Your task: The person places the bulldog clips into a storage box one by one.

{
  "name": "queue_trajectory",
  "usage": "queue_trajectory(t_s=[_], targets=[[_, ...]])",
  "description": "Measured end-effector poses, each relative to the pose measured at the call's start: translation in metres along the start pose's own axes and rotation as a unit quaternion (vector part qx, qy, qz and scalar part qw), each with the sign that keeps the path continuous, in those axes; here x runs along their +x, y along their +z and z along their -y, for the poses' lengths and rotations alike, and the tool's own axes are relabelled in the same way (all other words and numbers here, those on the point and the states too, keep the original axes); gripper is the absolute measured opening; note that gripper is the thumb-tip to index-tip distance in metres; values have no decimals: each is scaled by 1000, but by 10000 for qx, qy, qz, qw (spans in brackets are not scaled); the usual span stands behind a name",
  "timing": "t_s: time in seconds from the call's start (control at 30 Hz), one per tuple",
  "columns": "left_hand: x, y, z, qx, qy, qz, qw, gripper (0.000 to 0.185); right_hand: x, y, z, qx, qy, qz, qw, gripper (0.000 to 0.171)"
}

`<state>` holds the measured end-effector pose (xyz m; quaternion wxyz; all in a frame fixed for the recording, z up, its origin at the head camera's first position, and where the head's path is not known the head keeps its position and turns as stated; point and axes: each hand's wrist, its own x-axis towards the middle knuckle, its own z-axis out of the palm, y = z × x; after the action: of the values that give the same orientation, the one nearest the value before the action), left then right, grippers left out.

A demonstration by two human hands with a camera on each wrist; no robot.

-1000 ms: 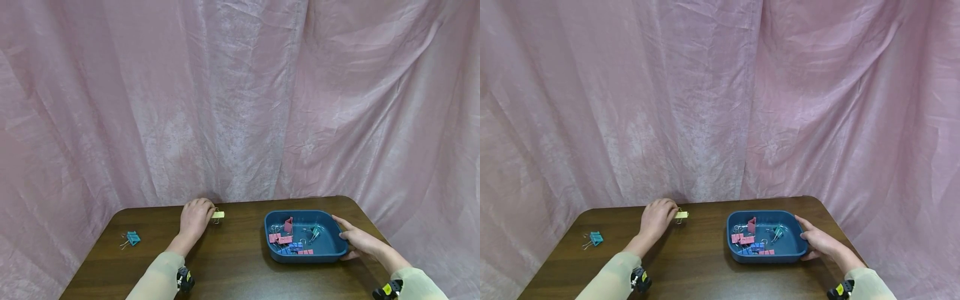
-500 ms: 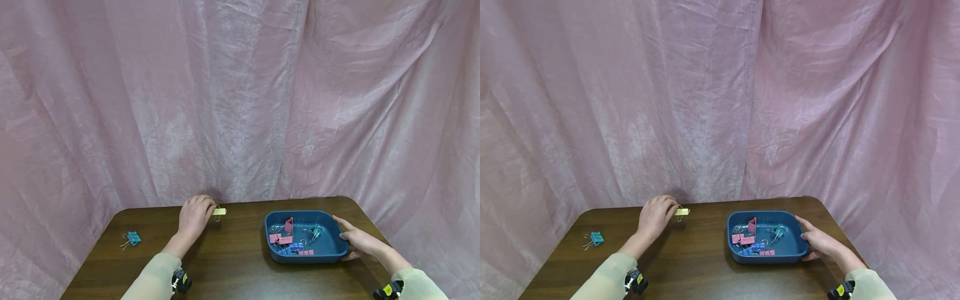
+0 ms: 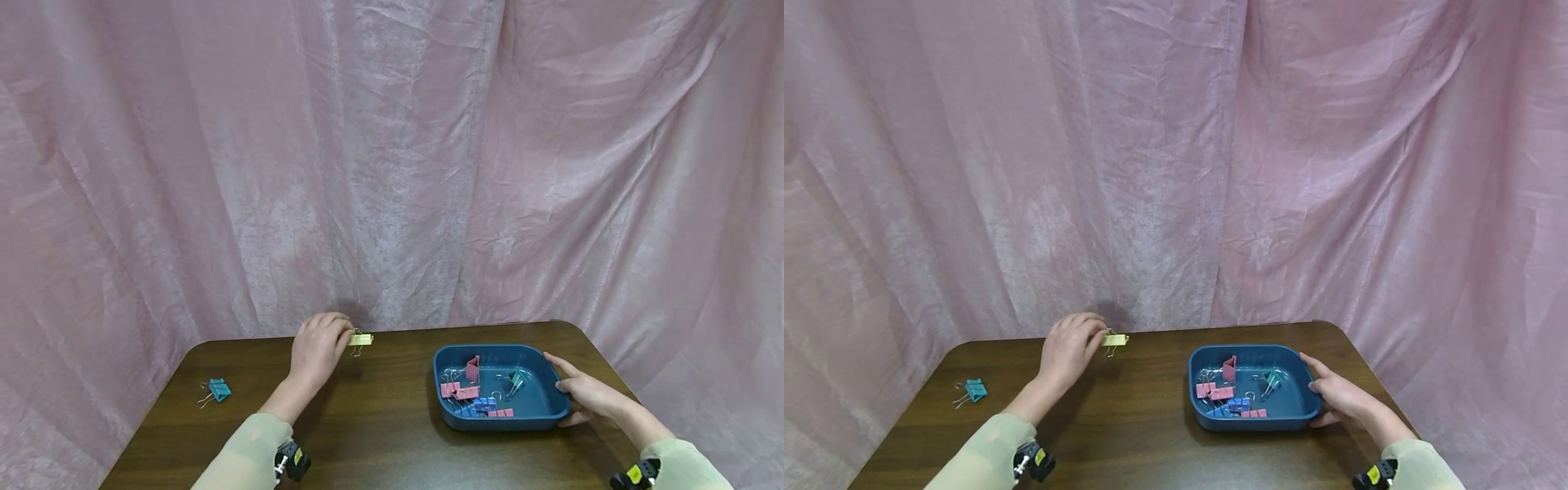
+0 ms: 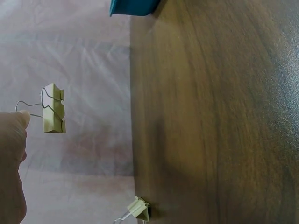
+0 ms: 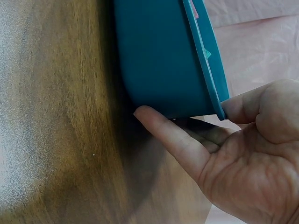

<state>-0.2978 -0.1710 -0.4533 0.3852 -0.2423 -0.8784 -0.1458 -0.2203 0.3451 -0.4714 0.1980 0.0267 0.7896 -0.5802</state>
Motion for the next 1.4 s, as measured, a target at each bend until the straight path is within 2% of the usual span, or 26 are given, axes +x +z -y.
queue_trajectory(t_s=[0.4,0.53,0.77,1.2,1.4], targets=[[5,-10,-10,-134,-71,41,9999,5,-1,1,1,-16,-21,-1,10000,71],[7,-13,-13,-192,-18,-37,9998,4,-1,0,1,-14,-34,14,10000,70],[11,-15,-19,-294,90,-199,9993,4,0,0,1,-38,-28,-4,10000,70],[16,-19,-30,-492,-28,-96,9987,4,0,1,1,-72,-21,-51,10000,69],[20,-18,-37,-540,60,-206,9983,4,0,1,1,-101,0,-78,9999,69]])
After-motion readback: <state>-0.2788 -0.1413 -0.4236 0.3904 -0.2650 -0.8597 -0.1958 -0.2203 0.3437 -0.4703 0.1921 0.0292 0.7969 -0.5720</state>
